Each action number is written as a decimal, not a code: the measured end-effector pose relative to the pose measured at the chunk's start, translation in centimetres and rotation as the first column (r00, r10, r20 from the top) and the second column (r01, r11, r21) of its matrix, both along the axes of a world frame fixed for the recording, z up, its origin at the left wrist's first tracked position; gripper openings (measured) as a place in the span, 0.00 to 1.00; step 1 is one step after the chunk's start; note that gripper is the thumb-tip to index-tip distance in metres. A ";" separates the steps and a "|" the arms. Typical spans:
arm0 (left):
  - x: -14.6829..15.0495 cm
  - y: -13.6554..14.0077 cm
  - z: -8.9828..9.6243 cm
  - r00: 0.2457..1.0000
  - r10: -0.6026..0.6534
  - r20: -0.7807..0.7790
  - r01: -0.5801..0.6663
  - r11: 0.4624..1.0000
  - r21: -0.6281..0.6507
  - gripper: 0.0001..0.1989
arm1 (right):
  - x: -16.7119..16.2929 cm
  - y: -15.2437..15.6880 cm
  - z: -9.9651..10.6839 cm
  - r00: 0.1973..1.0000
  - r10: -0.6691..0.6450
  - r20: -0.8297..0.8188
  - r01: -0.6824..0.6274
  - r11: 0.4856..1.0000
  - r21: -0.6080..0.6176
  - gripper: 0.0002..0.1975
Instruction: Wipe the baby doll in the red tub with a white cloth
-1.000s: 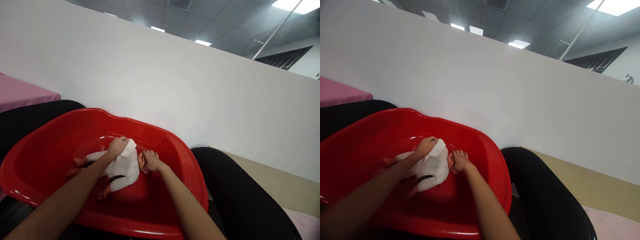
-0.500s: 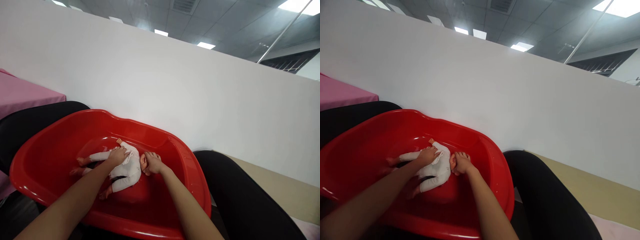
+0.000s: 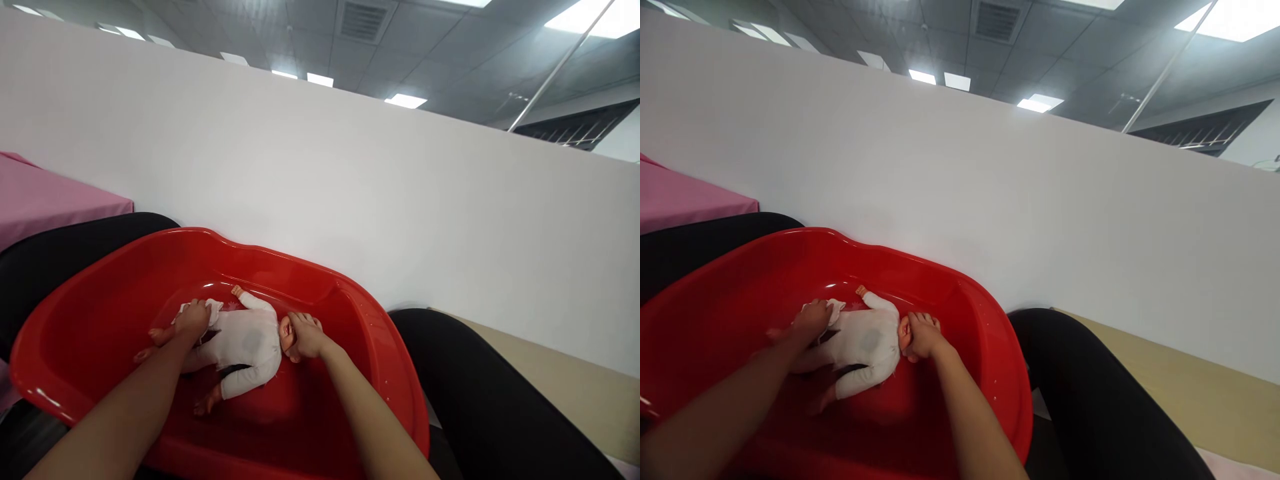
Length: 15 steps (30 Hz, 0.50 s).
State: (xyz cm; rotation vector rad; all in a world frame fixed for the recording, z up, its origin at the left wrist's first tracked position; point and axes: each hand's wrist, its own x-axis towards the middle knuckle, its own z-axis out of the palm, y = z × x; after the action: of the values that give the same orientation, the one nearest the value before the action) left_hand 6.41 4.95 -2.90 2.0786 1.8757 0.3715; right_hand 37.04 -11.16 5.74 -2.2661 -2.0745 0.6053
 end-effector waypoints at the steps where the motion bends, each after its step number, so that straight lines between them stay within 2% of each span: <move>1: 0.2 -0.1 0.4 0.999 0.029 0.023 -0.029 1.000 -0.004 0.24 | 0.1 0.1 0.0 1.000 0.000 -0.005 0.000 1.000 0.005 0.56; 3: 1.2 -0.2 1.7 0.994 0.056 0.092 -0.057 0.998 0.004 0.27 | 0.2 0.2 -0.1 1.000 0.004 -0.011 -0.004 1.000 0.018 0.53; 5: 2.9 -0.3 3.3 0.983 0.026 0.182 -0.034 0.999 0.042 0.30 | 0.3 0.3 -0.1 1.000 0.013 -0.010 -0.013 1.000 0.028 0.48; 7: 5.1 -0.7 5.0 0.959 -0.062 0.278 0.035 0.994 0.101 0.31 | 0.3 0.3 0.0 1.000 0.018 -0.009 -0.018 0.999 0.028 0.45; 9: 7.5 -1.6 6.0 0.899 -0.216 0.382 0.170 0.974 0.151 0.30 | 0.3 0.3 0.1 1.000 0.016 -0.011 -0.015 1.000 0.027 0.44; 12: 10.2 -3.7 5.6 0.740 -0.478 0.472 0.460 0.873 0.163 0.26 | 0.2 0.3 0.0 1.000 0.019 0.000 -0.019 0.999 0.034 0.45; 13: 10.8 -4.5 4.9 0.717 -0.532 0.451 0.524 0.838 0.156 0.23 | 0.2 0.3 0.0 1.000 0.023 0.007 -0.024 0.999 0.036 0.46; 15: 11.3 -5.6 3.5 0.735 -0.599 0.318 0.584 0.797 0.153 0.19 | 0.3 0.3 -0.3 0.999 0.031 0.019 -0.032 0.999 0.038 0.47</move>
State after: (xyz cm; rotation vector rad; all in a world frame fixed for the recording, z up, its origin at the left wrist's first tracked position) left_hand 17.72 -0.69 0.57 2.3083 0.9312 0.5716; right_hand 37.38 -10.91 5.46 -2.2304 -2.1150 0.5433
